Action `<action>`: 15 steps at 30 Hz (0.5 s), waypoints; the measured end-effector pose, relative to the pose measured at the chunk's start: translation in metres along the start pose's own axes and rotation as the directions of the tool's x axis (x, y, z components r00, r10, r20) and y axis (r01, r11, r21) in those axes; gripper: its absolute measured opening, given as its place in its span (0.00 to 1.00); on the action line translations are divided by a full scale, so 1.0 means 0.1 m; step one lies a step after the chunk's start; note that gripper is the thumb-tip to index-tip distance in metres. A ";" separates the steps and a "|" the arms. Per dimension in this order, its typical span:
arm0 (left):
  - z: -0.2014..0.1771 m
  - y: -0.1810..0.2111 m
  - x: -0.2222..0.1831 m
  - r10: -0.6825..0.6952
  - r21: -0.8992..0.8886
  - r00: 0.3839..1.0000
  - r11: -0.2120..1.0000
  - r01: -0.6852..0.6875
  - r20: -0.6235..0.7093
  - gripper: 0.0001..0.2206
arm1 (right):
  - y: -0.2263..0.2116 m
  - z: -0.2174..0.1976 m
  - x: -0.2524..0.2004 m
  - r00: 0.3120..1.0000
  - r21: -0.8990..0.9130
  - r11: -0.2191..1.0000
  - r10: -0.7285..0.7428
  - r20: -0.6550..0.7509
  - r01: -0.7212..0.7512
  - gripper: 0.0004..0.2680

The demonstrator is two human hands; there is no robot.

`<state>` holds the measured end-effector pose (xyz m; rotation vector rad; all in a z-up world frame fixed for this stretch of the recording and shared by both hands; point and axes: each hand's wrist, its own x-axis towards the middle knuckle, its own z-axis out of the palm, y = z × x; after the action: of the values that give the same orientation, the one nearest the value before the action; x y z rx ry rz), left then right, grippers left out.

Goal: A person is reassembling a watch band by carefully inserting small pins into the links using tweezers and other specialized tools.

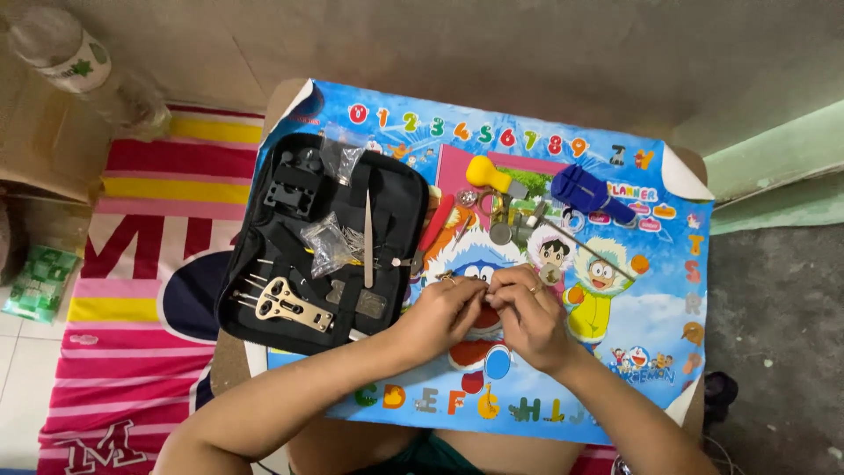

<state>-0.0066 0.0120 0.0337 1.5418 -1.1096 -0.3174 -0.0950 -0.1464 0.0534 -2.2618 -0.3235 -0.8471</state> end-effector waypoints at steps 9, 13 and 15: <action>0.06 -0.07 -0.05 -0.057 0.013 0.998 0.998 0.058 -0.015 0.10 | 0.04 0.04 -0.10 0.996 0.013 0.998 0.064 0.059 -0.065 0.08; 0.04 -0.04 -0.04 0.011 0.131 0.998 0.991 -0.002 -0.066 0.08 | 0.04 0.07 -0.12 0.996 -0.023 0.996 0.089 0.017 -0.089 0.08; 0.02 -0.02 -0.02 0.039 0.170 0.996 0.985 -0.025 -0.077 0.08 | 0.03 0.08 -0.11 0.996 -0.033 0.996 0.086 -0.001 -0.086 0.08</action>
<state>-0.0089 0.0121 0.0307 1.6697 -1.1202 -0.1408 -0.0986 -0.1430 0.0407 -2.2895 -0.2121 -0.8128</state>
